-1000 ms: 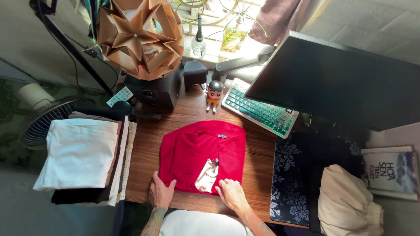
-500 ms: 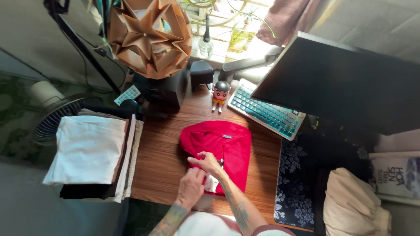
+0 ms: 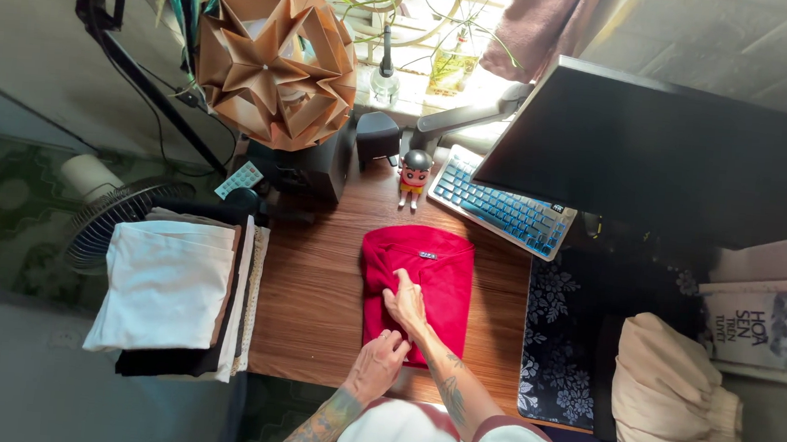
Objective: Folding a white t-shirt and a red t-shirt on a desk
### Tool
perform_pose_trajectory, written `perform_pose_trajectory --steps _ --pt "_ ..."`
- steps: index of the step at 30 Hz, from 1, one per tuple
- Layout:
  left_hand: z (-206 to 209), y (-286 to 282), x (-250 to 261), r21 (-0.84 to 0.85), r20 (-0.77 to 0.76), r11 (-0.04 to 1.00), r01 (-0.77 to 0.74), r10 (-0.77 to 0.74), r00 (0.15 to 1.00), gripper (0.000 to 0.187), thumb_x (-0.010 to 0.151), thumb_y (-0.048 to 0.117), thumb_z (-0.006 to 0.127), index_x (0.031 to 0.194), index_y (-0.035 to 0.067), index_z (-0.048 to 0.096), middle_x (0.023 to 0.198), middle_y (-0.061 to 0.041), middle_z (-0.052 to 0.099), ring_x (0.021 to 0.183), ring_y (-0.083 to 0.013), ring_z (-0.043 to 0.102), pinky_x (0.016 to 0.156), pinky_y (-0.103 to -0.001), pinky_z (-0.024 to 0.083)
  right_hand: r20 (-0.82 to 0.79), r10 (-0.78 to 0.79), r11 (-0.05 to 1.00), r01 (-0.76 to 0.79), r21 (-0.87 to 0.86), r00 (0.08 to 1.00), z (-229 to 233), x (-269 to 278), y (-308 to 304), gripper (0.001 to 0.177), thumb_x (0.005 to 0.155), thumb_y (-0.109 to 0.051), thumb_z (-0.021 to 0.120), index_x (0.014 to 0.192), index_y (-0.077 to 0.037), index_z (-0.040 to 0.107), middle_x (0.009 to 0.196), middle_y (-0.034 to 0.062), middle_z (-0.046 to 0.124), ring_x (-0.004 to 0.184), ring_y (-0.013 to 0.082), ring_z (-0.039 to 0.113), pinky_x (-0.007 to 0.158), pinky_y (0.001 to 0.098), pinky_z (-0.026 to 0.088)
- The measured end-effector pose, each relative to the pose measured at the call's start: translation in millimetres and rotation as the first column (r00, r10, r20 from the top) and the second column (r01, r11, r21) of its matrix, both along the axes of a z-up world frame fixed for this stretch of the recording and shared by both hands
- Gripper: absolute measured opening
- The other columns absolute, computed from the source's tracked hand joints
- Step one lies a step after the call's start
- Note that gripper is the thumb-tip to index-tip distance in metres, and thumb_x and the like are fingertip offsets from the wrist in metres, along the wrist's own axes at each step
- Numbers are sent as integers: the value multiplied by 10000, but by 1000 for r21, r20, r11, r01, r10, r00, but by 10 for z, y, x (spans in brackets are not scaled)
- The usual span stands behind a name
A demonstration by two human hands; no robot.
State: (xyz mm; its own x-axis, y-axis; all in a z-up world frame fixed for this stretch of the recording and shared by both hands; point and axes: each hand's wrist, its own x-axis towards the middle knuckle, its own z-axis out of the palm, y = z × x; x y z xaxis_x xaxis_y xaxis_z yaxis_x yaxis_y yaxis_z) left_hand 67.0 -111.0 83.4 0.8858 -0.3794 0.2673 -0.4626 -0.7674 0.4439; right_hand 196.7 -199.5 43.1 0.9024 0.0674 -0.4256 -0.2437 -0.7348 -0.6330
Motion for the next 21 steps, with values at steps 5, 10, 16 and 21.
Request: perform_pose_trajectory --steps 5,10,16,21 --pt "63 -26 7 52 -3 998 28 -28 1000 134 825 17 617 948 72 619 827 -98 520 747 -309 534 564 -461 460 29 -130 984 125 125 991 -133 99 -143 323 844 -337 589 1138 -212 634 709 188 710 806 439 709 769 506 499" --pt "69 -46 -24 76 -35 991 111 -109 993 246 658 -69 621 834 89 549 818 -93 492 728 -313 517 551 -461 440 54 -192 969 181 169 980 -243 245 -289 489 890 -437 526 1197 -68 617 1221 267 691 1174 517 596 998 551 444" --pt "10 -84 -29 107 -73 977 183 -176 982 188 725 -17 635 865 97 584 858 -94 516 754 -321 533 577 -455 445 167 -160 986 149 74 973 -238 403 -480 379 838 -402 631 1123 -173 731 1091 158 774 1099 425 681 958 452 503" --pt "-67 -130 -48 127 -113 965 230 -216 970 154 777 -10 626 868 100 570 869 -97 517 773 -319 542 581 -454 470 138 -145 989 149 -22 980 51 457 -572 297 865 -466 670 1023 -230 755 1006 164 776 1024 421 706 826 512 525"
